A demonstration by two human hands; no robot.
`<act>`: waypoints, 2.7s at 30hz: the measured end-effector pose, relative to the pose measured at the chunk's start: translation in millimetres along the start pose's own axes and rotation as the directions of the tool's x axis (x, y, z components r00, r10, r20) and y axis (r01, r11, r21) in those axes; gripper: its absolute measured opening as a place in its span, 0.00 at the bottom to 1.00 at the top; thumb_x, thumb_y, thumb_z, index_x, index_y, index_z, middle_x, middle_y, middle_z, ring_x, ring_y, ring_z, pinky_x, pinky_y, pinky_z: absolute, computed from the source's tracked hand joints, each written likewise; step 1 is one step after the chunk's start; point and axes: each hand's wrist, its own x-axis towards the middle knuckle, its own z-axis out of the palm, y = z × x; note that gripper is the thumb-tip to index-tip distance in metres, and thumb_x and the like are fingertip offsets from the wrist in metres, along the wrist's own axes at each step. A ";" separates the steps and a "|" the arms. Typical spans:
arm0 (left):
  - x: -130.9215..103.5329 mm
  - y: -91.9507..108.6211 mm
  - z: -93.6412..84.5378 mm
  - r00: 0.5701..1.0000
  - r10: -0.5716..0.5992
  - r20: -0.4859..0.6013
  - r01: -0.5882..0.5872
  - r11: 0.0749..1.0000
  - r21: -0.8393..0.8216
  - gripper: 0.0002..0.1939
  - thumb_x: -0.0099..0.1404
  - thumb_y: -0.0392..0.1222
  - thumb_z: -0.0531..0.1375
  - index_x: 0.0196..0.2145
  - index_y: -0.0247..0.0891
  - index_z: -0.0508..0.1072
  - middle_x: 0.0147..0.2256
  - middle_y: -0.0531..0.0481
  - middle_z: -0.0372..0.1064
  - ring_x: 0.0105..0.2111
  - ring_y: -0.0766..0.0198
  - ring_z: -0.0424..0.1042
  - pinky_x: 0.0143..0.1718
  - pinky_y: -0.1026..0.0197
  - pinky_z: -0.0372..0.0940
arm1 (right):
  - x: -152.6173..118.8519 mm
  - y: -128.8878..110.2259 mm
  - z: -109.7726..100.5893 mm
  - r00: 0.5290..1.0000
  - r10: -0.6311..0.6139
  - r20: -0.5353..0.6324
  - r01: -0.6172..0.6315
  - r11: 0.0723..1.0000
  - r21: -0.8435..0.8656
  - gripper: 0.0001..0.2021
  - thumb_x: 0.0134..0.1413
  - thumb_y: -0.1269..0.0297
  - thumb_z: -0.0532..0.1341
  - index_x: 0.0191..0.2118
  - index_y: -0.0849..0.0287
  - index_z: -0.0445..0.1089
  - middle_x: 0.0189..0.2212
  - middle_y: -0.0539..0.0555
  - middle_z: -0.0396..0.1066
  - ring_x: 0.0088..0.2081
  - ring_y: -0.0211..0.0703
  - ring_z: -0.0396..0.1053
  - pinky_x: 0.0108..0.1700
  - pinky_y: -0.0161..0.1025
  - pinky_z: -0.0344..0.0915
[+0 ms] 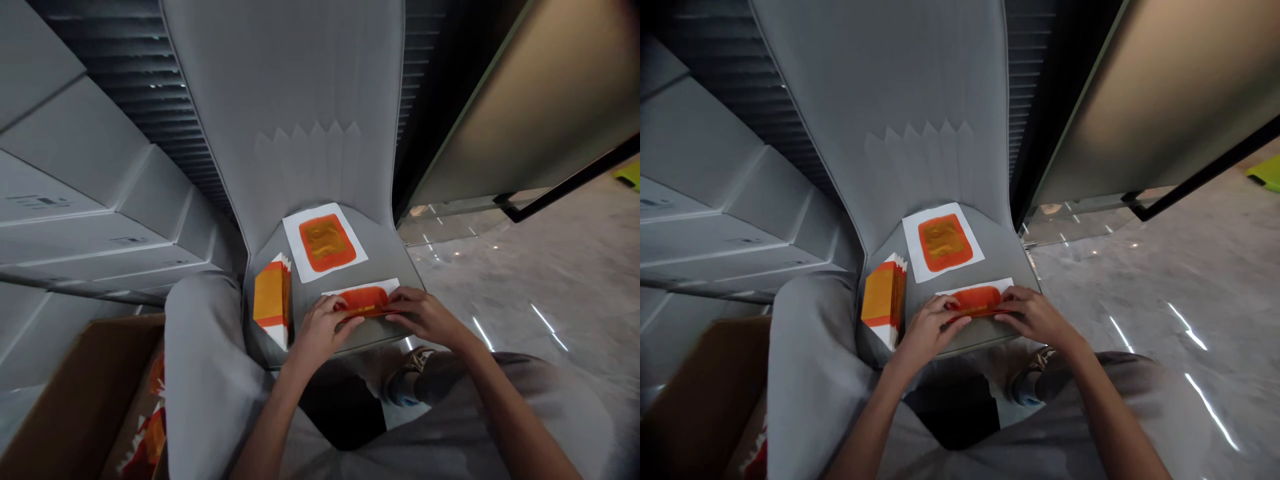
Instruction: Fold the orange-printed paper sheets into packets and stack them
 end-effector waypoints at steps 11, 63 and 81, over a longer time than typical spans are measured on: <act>-1.7 -9.2 1.2 0.993 0.039 0.113 -0.036 0.999 -0.021 0.07 0.69 0.42 0.63 0.44 0.45 0.80 0.38 0.49 0.74 0.41 0.58 0.73 0.46 0.56 0.68 | -3.0 0.3 15.6 0.999 -0.031 0.009 0.031 0.999 -0.015 0.14 0.67 0.65 0.60 0.54 0.48 0.76 0.41 0.55 0.77 0.42 0.45 0.75 0.45 0.43 0.73; 3.0 -14.7 13.8 0.992 -0.069 -0.102 0.077 0.994 0.083 0.07 0.72 0.44 0.60 0.39 0.40 0.75 0.38 0.49 0.75 0.41 0.57 0.72 0.46 0.53 0.62 | 4.1 8.7 18.7 0.995 0.054 -0.084 -0.062 0.993 -0.098 0.09 0.66 0.61 0.62 0.47 0.52 0.77 0.42 0.55 0.76 0.42 0.46 0.75 0.45 0.43 0.71; 0.4 -14.2 -3.9 0.995 -0.055 0.087 0.045 0.992 0.120 0.15 0.60 0.42 0.71 0.43 0.42 0.74 0.44 0.49 0.71 0.46 0.55 0.69 0.50 0.51 0.63 | -24.5 9.4 38.9 0.981 0.102 -0.164 -0.107 0.994 -0.017 0.20 0.66 0.62 0.61 0.61 0.49 0.68 0.48 0.58 0.72 0.47 0.49 0.72 0.48 0.48 0.72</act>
